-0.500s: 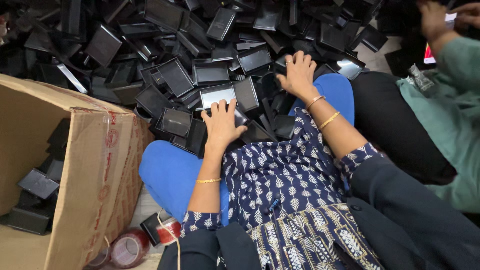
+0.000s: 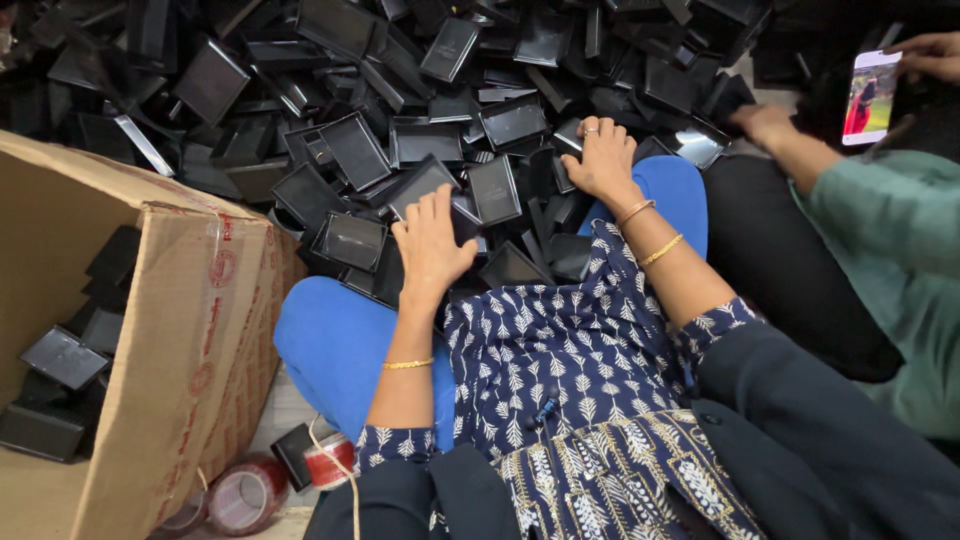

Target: The person sits on the floor among a large pile of black plastic boxes, picks up boxes one at a time, opens and closes their lids, and places them into a nearby cardboard box. A second person sits nearby using a phone while the person continues sorting the boxes.

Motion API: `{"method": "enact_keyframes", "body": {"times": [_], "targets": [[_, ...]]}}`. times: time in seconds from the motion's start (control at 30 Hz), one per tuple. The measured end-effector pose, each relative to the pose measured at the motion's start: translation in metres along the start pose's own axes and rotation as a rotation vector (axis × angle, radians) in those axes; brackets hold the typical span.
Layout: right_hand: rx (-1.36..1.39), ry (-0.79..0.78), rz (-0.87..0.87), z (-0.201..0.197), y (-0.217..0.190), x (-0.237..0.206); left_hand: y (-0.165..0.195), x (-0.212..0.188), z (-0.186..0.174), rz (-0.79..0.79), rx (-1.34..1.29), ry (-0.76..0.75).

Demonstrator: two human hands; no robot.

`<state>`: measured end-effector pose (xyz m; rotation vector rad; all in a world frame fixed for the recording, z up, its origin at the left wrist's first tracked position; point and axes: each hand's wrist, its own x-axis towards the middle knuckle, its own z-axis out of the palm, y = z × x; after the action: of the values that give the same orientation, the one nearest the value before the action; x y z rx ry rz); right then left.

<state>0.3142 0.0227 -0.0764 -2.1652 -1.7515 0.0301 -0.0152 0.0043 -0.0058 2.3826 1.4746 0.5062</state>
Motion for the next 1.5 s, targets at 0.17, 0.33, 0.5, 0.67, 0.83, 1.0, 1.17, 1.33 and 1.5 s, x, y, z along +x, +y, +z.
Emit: {"method": "enact_keyframes", "body": {"times": [0.17, 0.33, 0.5, 0.67, 0.83, 1.0, 1.17, 1.33, 1.5], "targets": [[0.030, 0.004, 0.011, -0.001, 0.001, -0.002, -0.001, 0.000, -0.001, -0.021, -0.065, 0.154], [0.050, 0.001, 0.008, -0.001, 0.001, -0.003, 0.003, -0.001, 0.007, 0.002, -0.013, 0.134], [0.064, -0.007, 0.010, -0.002, 0.002, -0.004, 0.008, -0.003, 0.015, 0.047, 0.005, 0.000], [0.053, 0.005, 0.006, -0.001, 0.001, -0.003, 0.021, -0.007, 0.023, 0.233, 0.068, -0.109], [0.049, 0.004, 0.002, -0.002, 0.002, -0.004, 0.024, -0.006, 0.030, 0.223, 0.152, -0.122], [0.048, -0.002, 0.004, -0.003, 0.001, -0.003, 0.016, -0.004, 0.031, 0.196, 0.124, -0.124], [0.047, -0.004, 0.005, -0.003, 0.001, -0.003, 0.017, -0.004, 0.030, 0.206, 0.112, -0.110], [0.063, 0.010, -0.001, -0.003, 0.001, -0.004, 0.017, -0.002, 0.025, 0.197, 0.172, -0.134], [0.059, 0.014, -0.006, -0.004, 0.000, -0.003, 0.019, 0.003, 0.022, 0.170, 0.201, -0.153]]}}
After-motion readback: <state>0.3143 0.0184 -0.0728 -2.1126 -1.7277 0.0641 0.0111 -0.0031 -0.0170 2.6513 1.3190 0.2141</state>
